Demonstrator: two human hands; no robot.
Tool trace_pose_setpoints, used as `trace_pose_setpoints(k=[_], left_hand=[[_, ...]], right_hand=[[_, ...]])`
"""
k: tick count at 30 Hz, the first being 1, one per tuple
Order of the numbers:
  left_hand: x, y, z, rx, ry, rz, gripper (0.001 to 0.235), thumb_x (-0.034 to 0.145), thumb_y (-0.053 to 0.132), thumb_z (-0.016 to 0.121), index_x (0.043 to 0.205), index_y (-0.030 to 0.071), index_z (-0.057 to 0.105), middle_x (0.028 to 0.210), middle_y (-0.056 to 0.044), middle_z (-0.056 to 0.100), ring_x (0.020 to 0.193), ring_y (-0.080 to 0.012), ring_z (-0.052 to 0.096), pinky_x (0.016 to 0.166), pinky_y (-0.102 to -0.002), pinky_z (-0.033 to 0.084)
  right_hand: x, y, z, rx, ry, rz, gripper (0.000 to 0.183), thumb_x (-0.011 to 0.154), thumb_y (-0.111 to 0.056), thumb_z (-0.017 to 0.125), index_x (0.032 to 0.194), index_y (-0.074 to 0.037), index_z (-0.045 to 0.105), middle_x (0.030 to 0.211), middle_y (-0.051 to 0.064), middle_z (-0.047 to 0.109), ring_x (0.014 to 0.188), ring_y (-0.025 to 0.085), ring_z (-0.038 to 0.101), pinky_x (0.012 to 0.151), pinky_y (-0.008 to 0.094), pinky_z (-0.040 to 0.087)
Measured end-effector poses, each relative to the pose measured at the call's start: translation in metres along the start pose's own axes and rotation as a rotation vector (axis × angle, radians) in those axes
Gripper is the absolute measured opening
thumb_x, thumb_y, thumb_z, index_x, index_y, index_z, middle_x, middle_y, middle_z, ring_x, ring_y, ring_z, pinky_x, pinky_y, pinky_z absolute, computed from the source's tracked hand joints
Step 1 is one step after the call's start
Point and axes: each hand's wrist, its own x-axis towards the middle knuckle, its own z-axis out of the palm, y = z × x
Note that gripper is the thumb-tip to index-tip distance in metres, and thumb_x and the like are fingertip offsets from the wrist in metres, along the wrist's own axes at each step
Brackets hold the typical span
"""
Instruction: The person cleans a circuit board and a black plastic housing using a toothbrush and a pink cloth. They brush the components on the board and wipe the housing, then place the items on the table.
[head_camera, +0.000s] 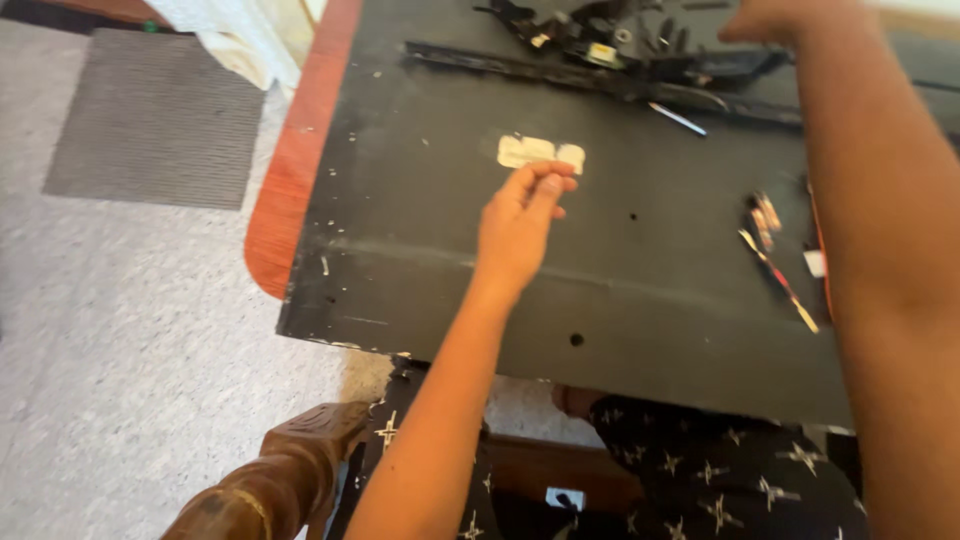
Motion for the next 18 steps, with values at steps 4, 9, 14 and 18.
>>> trace_pose_setpoints(k=[4, 9, 14, 18], left_hand=[[-0.005, 0.000, 0.003, 0.011, -0.027, -0.062, 0.029, 0.101, 0.027, 0.055, 0.119, 0.012, 0.071, 0.107, 0.000, 0.076, 0.084, -0.0099, 0.065, 0.081, -0.027, 0.053], [-0.006, 0.003, 0.012, 0.011, -0.052, -0.110, 0.029, 0.100, 0.028, 0.055, 0.119, 0.013, 0.072, 0.107, 0.000, 0.076, 0.083, -0.0107, 0.064, 0.081, -0.028, 0.053], [-0.005, -0.002, 0.020, -0.020, -0.089, -0.115, 0.030, 0.101, 0.029, 0.054, 0.119, 0.012, 0.071, 0.108, 0.000, 0.075, 0.085, -0.0105, 0.064, 0.082, -0.027, 0.052], [-0.005, -0.002, 0.030, -0.040, -0.094, -0.175, 0.030, 0.100, 0.028, 0.054, 0.119, 0.013, 0.071, 0.107, 0.000, 0.075, 0.084, -0.0104, 0.063, 0.081, -0.027, 0.051]], right_hand=[[0.023, -0.007, 0.023, -0.015, -0.010, -0.141, 0.051, 0.080, -0.023, 0.079, 0.122, 0.004, 0.071, 0.104, 0.030, 0.073, 0.091, 0.045, 0.072, 0.077, 0.052, 0.057], [0.025, -0.013, 0.029, 0.074, -0.046, -0.225, 0.080, 0.065, -0.018, 0.081, 0.141, -0.007, 0.059, 0.130, 0.027, 0.064, 0.118, 0.044, 0.060, 0.094, 0.053, 0.049], [0.011, -0.029, 0.034, 0.010, 0.029, -0.260, 0.111, 0.058, -0.019, 0.086, 0.160, -0.025, 0.044, 0.154, 0.017, 0.050, 0.146, 0.040, 0.037, 0.118, 0.060, 0.028], [-0.009, -0.028, 0.029, -0.006, 0.190, -0.341, 0.107, 0.052, -0.021, 0.093, 0.153, -0.026, 0.056, 0.141, 0.020, 0.053, 0.136, 0.042, 0.041, 0.108, 0.061, 0.031]])
